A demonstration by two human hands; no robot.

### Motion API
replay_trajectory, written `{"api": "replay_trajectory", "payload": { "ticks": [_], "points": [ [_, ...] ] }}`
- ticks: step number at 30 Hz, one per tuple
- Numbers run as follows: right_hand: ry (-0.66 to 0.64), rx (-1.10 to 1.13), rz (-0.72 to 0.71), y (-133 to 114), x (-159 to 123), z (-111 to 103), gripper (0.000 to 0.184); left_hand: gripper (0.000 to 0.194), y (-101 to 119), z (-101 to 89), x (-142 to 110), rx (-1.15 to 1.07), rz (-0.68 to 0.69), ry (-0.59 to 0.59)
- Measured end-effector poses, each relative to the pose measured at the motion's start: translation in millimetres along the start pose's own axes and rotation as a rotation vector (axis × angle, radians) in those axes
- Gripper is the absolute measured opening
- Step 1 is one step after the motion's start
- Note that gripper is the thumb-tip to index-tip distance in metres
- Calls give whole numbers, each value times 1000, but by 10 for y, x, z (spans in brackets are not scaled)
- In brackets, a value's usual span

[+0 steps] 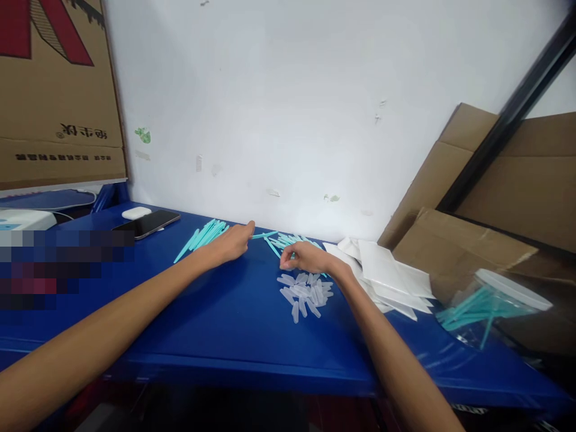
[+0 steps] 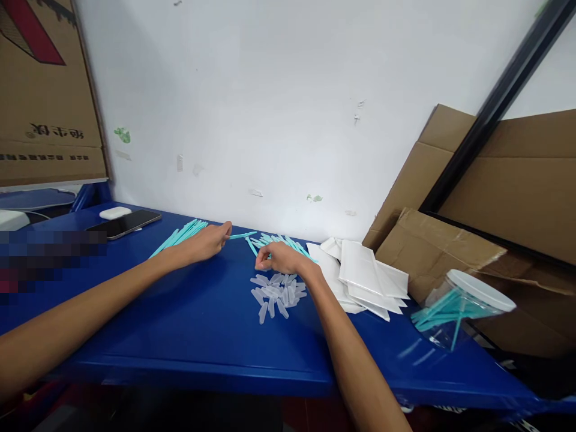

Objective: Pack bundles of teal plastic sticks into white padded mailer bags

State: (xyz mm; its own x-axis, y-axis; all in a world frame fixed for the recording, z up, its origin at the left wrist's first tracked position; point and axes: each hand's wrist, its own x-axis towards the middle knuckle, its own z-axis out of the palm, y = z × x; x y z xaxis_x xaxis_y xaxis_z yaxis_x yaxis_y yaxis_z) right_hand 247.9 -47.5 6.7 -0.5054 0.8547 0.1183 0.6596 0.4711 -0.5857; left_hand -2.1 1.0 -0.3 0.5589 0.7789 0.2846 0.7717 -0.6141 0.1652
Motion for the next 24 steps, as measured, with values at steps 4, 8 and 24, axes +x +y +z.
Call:
{"api": "replay_trajectory", "payload": {
  "ticks": [4, 8, 24],
  "points": [
    [295, 10, -8, -79, -30, -60, 25, 19, 38, 25, 20, -123, 73, 30],
    [581, 58, -17, -114, -17, -111, 32, 22, 102, 18, 15, -208, 113, 56],
    [646, 461, 48, -168, 61, -13, 37, 33, 241, 7, 6, -466, 132, 93]
  ]
}}
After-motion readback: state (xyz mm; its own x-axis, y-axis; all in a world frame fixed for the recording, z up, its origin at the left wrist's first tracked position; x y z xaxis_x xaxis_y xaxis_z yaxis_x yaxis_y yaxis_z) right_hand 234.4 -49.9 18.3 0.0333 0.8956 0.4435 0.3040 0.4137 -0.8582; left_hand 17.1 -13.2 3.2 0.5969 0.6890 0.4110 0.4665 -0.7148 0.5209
